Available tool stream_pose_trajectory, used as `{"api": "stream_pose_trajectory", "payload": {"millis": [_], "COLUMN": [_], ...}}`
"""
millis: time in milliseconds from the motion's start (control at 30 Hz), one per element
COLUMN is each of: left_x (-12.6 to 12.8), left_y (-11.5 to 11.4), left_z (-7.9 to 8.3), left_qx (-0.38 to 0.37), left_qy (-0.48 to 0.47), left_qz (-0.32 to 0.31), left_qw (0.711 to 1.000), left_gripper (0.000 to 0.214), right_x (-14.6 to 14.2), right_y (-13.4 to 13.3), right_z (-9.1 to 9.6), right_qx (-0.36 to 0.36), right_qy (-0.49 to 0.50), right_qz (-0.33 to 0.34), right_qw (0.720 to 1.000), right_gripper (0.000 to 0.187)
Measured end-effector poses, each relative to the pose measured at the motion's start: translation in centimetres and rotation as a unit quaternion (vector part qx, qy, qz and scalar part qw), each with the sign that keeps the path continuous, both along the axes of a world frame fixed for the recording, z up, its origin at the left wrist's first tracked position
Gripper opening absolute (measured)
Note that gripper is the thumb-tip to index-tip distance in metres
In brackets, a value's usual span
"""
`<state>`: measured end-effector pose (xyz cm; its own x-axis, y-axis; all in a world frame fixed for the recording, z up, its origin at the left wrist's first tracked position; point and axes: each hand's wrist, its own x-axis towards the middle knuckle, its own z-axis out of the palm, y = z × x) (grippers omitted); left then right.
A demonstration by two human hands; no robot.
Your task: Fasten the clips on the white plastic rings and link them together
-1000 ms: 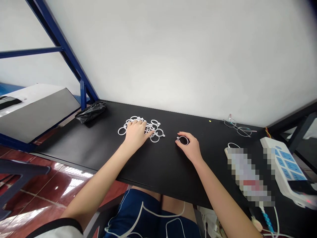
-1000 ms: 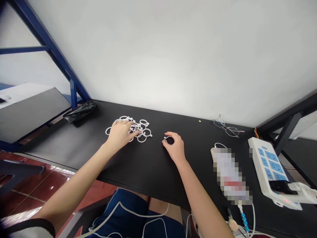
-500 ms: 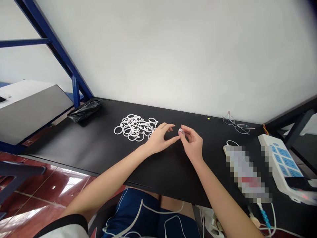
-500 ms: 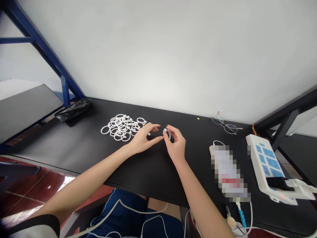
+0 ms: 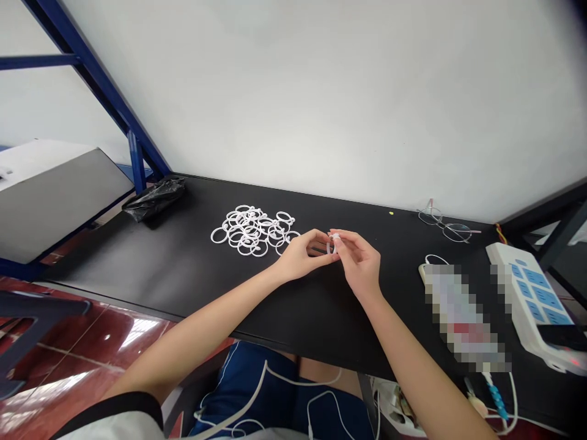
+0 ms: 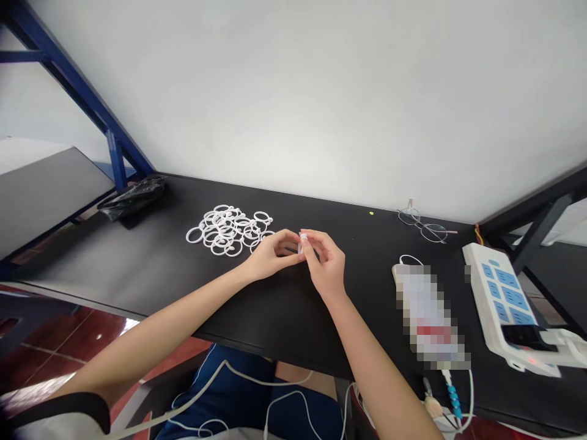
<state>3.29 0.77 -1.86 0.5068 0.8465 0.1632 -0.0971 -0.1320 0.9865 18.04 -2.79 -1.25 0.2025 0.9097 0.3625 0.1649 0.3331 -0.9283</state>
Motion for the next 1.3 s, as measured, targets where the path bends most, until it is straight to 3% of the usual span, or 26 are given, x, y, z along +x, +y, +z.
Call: {"api": "stream_pose_trajectory", "payload": {"millis": [200, 833, 1300], "left_x": [0.0, -1.2, -1.3], "left_y": [0.4, 1.7, 1.8], "left_z": [0.0, 0.1, -0.2], "left_qx": [-0.038, -0.037, -0.023], "left_qy": [-0.039, -0.086, -0.094], "left_qz": [0.055, 0.041, 0.034], "left_qw": [0.997, 0.995, 0.995], "left_gripper": [0.054, 0.045, 0.042], "right_x": [0.2, 0.6, 0.6], "right_y": [0.2, 0.0, -0.1], "right_z": [0.0, -0.2, -0.2], "right_qx": [0.003, 0.063, 0.064], "right_qy": [0.011, -0.065, -0.054], "right_qz": [-0.022, -0.030, -0.027], "right_qw": [1.000, 0.995, 0.996], "right_gripper": [0.021, 0.015, 0.013]}}
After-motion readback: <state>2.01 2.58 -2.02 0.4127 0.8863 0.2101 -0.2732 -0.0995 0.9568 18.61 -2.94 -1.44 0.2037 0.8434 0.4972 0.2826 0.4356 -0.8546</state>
